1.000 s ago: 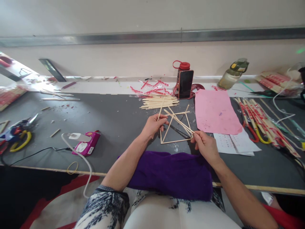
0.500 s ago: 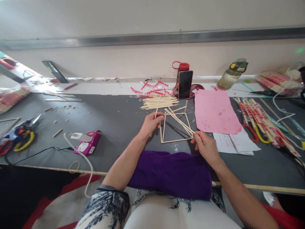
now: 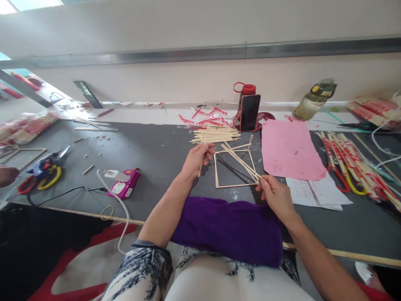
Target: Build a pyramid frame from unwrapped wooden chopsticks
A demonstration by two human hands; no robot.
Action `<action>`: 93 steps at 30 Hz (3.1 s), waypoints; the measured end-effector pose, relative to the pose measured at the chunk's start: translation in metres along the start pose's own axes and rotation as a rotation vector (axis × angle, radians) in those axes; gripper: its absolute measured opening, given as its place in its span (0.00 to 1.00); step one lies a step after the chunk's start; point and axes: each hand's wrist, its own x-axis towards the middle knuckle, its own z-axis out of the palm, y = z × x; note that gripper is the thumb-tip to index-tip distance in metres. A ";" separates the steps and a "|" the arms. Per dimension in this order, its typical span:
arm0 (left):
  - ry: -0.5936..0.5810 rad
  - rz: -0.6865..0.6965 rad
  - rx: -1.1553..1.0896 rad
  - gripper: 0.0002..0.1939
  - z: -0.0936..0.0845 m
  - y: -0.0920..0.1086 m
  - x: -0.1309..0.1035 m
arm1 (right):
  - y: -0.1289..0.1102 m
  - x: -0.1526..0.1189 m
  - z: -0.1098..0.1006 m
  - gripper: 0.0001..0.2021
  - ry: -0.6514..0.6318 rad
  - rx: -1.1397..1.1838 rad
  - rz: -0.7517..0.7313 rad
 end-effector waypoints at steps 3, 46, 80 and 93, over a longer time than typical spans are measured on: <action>0.040 0.072 0.102 0.18 -0.004 0.009 -0.004 | -0.001 -0.001 -0.001 0.15 -0.005 0.003 -0.004; 0.029 0.160 1.117 0.14 -0.018 0.006 0.009 | 0.022 -0.028 -0.019 0.14 -0.431 0.250 0.002; 0.084 -0.007 1.243 0.16 -0.008 -0.019 0.032 | 0.034 -0.029 -0.014 0.15 -0.400 0.166 0.037; 0.085 -0.006 1.226 0.18 -0.004 -0.021 0.040 | 0.031 -0.030 -0.016 0.16 -0.404 0.152 0.034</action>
